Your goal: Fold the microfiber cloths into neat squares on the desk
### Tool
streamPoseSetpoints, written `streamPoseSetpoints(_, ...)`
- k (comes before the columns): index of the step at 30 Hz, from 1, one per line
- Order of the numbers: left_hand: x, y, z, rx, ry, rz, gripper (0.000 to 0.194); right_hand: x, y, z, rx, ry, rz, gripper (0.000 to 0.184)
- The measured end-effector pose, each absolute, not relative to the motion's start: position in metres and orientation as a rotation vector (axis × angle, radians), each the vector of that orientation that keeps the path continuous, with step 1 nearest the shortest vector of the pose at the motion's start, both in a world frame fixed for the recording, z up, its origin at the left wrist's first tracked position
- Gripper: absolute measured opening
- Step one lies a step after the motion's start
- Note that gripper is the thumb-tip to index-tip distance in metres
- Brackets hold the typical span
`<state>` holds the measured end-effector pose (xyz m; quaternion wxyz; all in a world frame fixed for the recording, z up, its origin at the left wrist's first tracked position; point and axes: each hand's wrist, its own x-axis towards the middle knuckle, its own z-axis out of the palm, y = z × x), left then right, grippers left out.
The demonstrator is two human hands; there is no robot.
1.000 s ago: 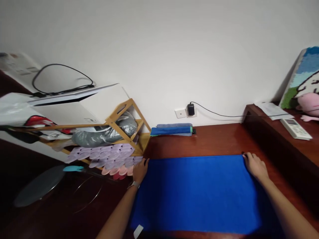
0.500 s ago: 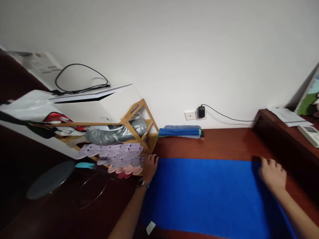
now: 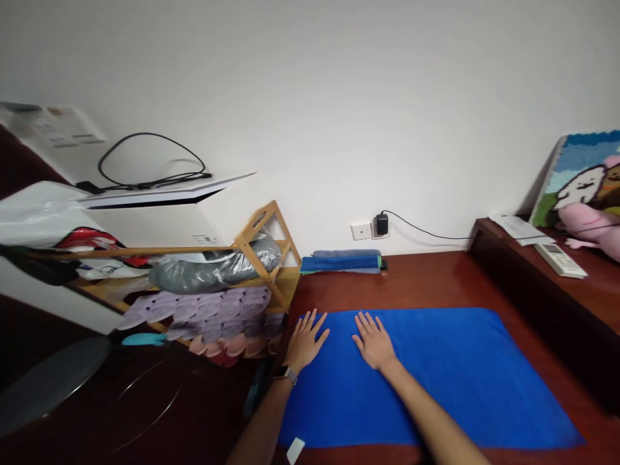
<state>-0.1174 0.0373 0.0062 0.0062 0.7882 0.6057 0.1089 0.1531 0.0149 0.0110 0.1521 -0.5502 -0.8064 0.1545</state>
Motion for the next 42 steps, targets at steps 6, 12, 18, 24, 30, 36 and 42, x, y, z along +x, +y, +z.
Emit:
streamPoseSetpoints(6, -0.123, 0.041, 0.007, 2.507, 1.908, 0.312, 0.06, 0.357, 0.012, -0.012, -2.126, -2.015, 0.256, 0.072)
streamPoseSetpoints(12, -0.122, 0.044, 0.007, 2.541, 1.924, 0.272, 0.059, 0.514, -0.006, -0.027, -2.425, -1.694, 0.233, 0.08)
streamPoseSetpoints(18, -0.121, 0.045, 0.007, 2.532, 1.954, 0.173, 0.059, 0.516, -0.007, -0.039, -2.437, -1.676, 0.236, 0.084)
streamPoseSetpoints(24, -0.122, 0.048, 0.008, 2.493, 1.934, 0.159, 0.064, 0.518, -0.008, -0.034, -2.447, -1.654, 0.252, 0.082)
streamPoseSetpoints(30, -0.128, 0.046, 0.014, 2.497, 1.868, 0.139, 0.063, 0.472, 0.001, -0.001, -2.478, -1.671, 0.204, 0.077)
streamPoseSetpoints(36, -0.133, 0.041, 0.003, 2.539, 1.945, 0.297, 0.062, 0.223, 0.019, 0.032, -1.781, -2.094, 0.181, 0.072)
streamPoseSetpoints(42, -0.133, 0.045, 0.0, 2.533, 1.958, 0.314, 0.06, 0.097, 0.023, 0.013, -1.465, -2.343, 0.439, 0.068)
